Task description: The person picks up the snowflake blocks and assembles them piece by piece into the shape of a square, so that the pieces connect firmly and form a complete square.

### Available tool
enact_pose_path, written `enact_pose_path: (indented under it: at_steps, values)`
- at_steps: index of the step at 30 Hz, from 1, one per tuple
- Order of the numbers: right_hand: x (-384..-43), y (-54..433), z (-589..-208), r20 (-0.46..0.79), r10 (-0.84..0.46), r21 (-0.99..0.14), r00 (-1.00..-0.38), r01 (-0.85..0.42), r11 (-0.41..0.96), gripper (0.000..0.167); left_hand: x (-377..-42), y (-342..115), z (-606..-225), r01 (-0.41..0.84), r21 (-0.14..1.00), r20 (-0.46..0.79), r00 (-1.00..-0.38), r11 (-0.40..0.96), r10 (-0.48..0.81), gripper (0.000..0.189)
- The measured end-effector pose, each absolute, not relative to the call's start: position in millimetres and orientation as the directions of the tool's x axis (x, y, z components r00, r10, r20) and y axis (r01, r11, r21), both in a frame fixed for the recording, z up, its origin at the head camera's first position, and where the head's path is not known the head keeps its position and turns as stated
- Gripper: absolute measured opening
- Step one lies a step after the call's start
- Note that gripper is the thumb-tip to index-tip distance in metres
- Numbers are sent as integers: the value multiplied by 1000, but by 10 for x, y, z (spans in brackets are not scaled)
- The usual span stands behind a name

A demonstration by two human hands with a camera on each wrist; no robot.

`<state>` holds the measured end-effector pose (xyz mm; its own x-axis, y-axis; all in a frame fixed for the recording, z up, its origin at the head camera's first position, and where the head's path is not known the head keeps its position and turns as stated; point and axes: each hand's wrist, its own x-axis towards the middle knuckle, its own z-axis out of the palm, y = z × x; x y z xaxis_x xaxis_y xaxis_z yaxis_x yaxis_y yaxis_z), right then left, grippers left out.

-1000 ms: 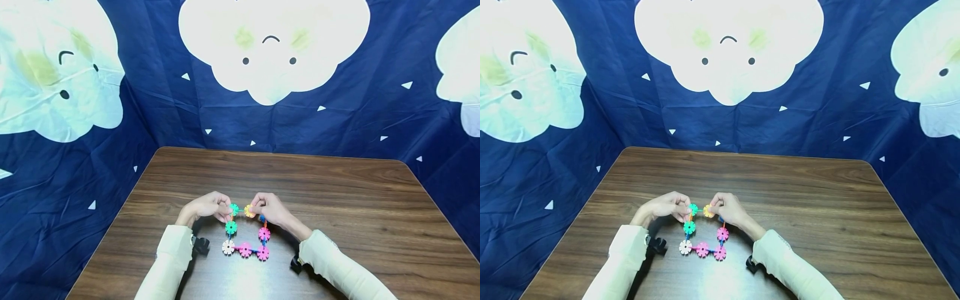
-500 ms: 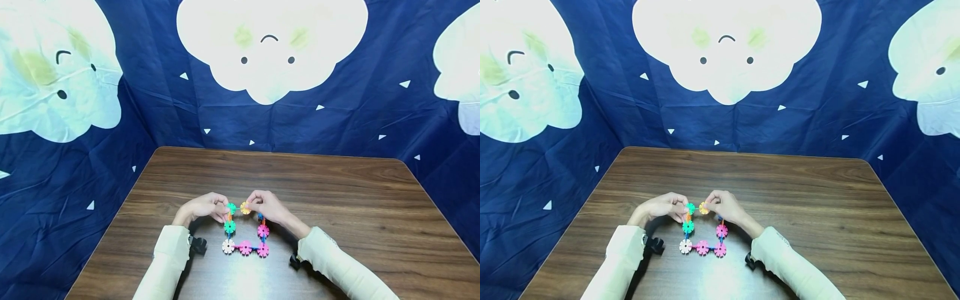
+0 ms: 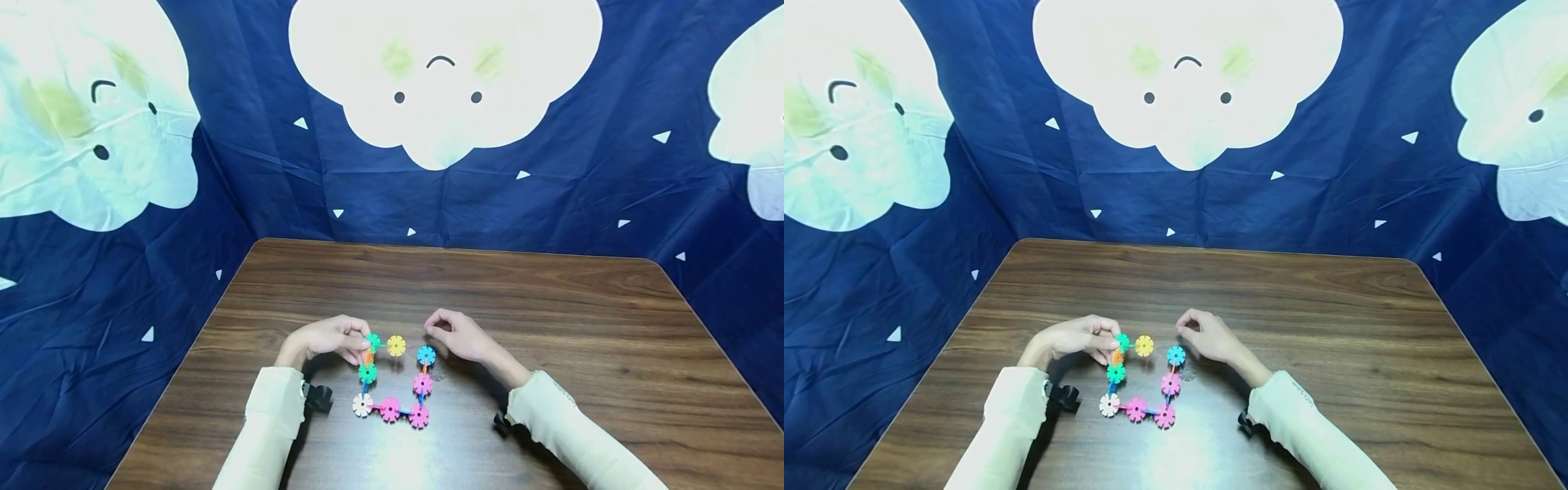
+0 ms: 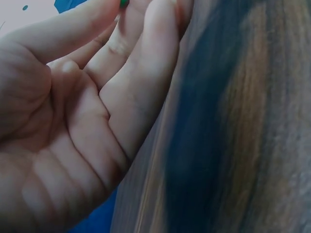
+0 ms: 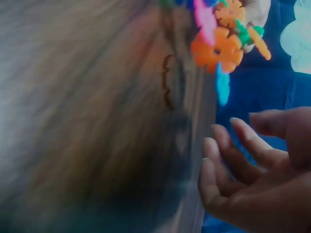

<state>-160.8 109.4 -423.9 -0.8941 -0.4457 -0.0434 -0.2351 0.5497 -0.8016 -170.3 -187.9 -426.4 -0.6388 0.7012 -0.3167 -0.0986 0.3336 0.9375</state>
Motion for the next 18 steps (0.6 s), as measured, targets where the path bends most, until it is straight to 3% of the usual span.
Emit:
enact_pose_path:
  at_steps: [8, 14, 18]
  values:
    - [-1495, 1267, -4348, -104, -532, -812, -841, -237, 533, 14, -1684, -1926, -4229, -119, 929, -343, -633, 350, 694, 14]
    - [-1401, 1308, -4412, -28, -545, -740, -838, -349, 575, 28, -1679, -1945, -4228, -121, 927, -345, -641, 354, 686, 15]
    - [-1347, 1304, -4449, 14, -546, -665, -837, -416, 621, 28, -1682, -1944, -4236, -113, 927, -343, -639, 357, 688, 16]
